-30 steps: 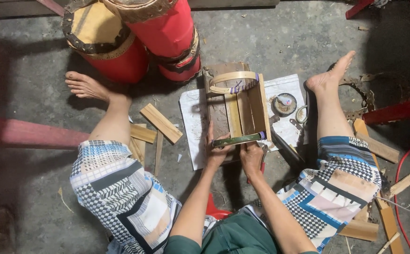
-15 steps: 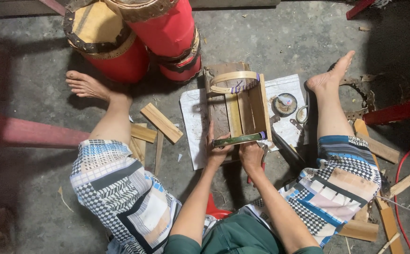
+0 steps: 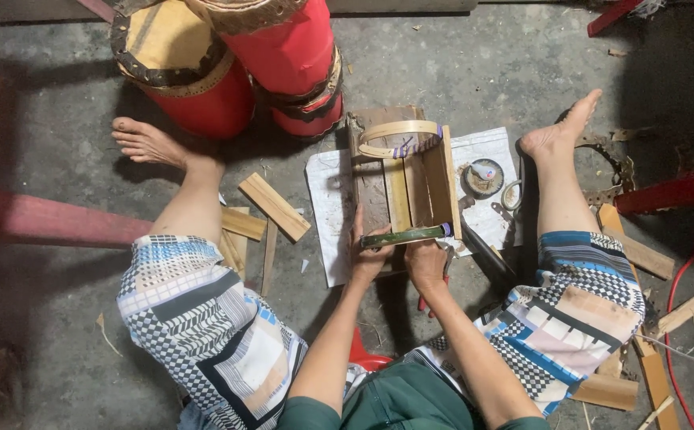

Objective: The person is assembling a wooden frame, likely for a drum, by attaching thin wooden slats to circular rims using pliers and a hammer.

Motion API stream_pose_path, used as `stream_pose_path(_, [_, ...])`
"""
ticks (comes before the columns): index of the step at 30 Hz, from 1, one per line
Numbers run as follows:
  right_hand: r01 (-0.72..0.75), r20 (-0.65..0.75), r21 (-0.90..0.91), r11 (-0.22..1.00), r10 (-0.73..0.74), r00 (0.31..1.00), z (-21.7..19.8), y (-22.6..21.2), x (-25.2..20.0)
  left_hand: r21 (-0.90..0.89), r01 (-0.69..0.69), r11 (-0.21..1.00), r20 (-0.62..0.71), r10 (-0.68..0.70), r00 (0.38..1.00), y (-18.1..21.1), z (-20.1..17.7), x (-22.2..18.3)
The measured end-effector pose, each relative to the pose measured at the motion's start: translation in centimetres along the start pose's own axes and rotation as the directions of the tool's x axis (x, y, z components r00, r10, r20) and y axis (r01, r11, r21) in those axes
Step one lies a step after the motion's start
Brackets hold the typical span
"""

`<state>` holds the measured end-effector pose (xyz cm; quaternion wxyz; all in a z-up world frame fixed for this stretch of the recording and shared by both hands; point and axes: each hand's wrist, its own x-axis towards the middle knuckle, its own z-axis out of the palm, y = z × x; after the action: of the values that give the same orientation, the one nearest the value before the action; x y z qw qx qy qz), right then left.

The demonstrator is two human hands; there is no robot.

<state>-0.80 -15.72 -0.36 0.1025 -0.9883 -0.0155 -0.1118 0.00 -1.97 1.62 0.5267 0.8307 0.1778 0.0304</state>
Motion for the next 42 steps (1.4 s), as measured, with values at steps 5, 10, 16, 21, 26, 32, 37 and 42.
stream_pose_path(5, [0.111, -0.037, 0.018, 0.994, -0.110, 0.993, -3.7, -2.0, 2.0, 0.025, -0.017, 1.000, 0.000, 0.017, 1.000, -0.3, 0.2, -0.1])
stream_pose_path(10, [0.206, -0.062, 0.014, 0.978, -0.205, 0.977, -2.1, -1.1, 2.1, 0.025, -0.047, 0.999, -0.003, 0.047, 0.999, -2.4, 1.1, 0.4])
stream_pose_path(16, [0.239, -0.086, 0.024, 0.971, -0.237, 0.968, 0.1, -0.4, 2.3, -0.100, -0.037, 0.994, -0.024, 0.035, 0.999, 0.6, -1.5, 0.3])
stream_pose_path(21, [0.262, -0.047, 0.005, 0.965, -0.262, 0.964, 1.7, 0.1, 2.0, -0.080, -0.122, 0.989, -0.138, 0.111, 0.984, -1.3, -0.8, -0.4])
stream_pose_path(26, [0.266, -0.015, -0.022, 0.964, -0.266, 0.964, 3.4, 0.6, 1.7, 0.261, -0.154, 0.953, -0.269, 0.225, 0.936, -2.4, -1.7, -6.0])
stream_pose_path(32, [0.296, -0.038, -0.007, 0.955, -0.296, 0.954, 4.0, 0.9, 1.6, 0.290, -0.417, 0.861, -0.042, 0.447, 0.894, -3.8, 3.0, -5.3])
stream_pose_path(37, [0.317, -0.104, -0.028, 0.948, -0.318, 0.942, 3.4, 0.6, 2.1, 0.222, -0.315, 0.923, 0.070, 0.308, 0.949, -6.9, 5.7, -3.3])
stream_pose_path(42, [0.331, -0.107, -0.110, 0.937, -0.342, 0.934, 2.6, 0.7, 2.3, 0.009, -0.197, 0.980, 0.117, 0.195, 0.974, -6.9, 7.3, -2.4])
